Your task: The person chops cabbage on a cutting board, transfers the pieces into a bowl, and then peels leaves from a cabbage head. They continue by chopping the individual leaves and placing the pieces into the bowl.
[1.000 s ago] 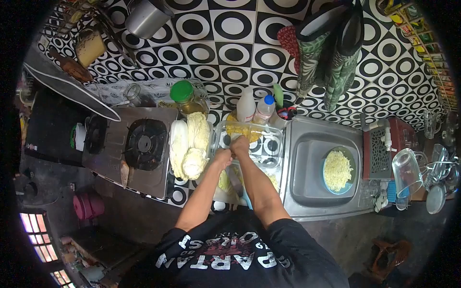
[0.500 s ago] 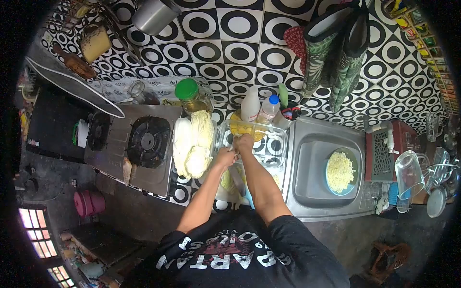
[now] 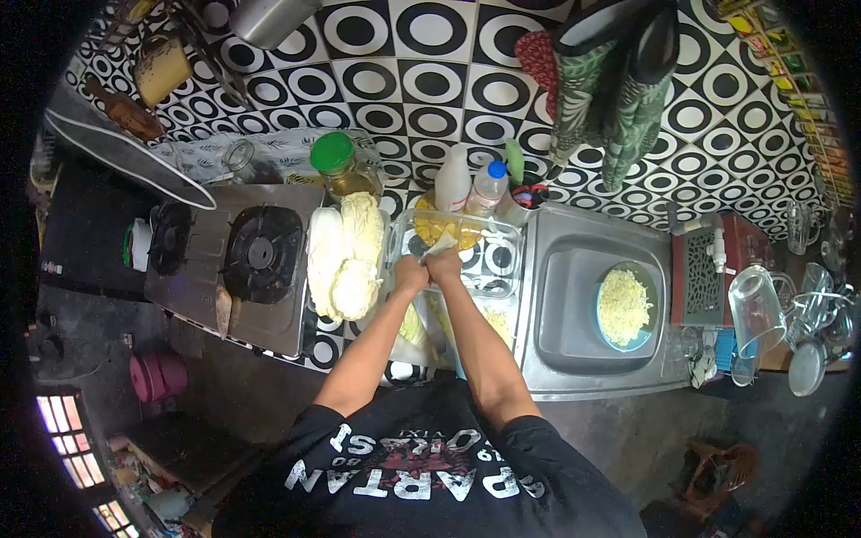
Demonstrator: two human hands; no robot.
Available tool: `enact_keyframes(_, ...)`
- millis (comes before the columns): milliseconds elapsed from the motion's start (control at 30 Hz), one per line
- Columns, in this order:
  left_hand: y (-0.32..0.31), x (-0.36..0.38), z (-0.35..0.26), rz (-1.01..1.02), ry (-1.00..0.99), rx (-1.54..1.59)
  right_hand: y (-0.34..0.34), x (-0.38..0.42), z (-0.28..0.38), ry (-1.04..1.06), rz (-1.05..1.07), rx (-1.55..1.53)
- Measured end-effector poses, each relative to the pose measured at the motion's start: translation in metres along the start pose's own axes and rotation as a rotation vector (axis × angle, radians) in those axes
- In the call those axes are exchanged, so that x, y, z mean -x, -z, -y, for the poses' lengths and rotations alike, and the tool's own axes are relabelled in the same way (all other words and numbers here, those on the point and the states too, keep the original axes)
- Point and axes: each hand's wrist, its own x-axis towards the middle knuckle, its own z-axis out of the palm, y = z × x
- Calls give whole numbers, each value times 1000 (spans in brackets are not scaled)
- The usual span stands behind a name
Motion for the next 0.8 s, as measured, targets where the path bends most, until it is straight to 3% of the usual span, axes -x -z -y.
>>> enact_keyframes(100, 3, 4, -8, -51, -33, -109, 3, 7, 6, -29, -60, -12)
enact_keyframes(167, 1, -2, -2, 25, -68, -185, 13, 17, 21, -25, 48, 66)
enact_keyframes(300, -5, -15, 5, -6, -132, -274, 12, 15, 22, -83, 15, 8)
enact_keyframes(400, 1, -20, 6, 120, -118, -309, 3, 8, 15, 9, -80, 65)
enact_keyframes(500, -1, -16, 5, 30, -71, -230, -3, 10, 12, -2, -103, 11)
enact_keyframes(733, 11, -14, -3, 51, -115, -202, -12, -9, 4, 98, -103, 125)
enact_keyframes(800, 26, -2, -15, 143, -6, 7, -12, -13, 10, 63, -38, 198)
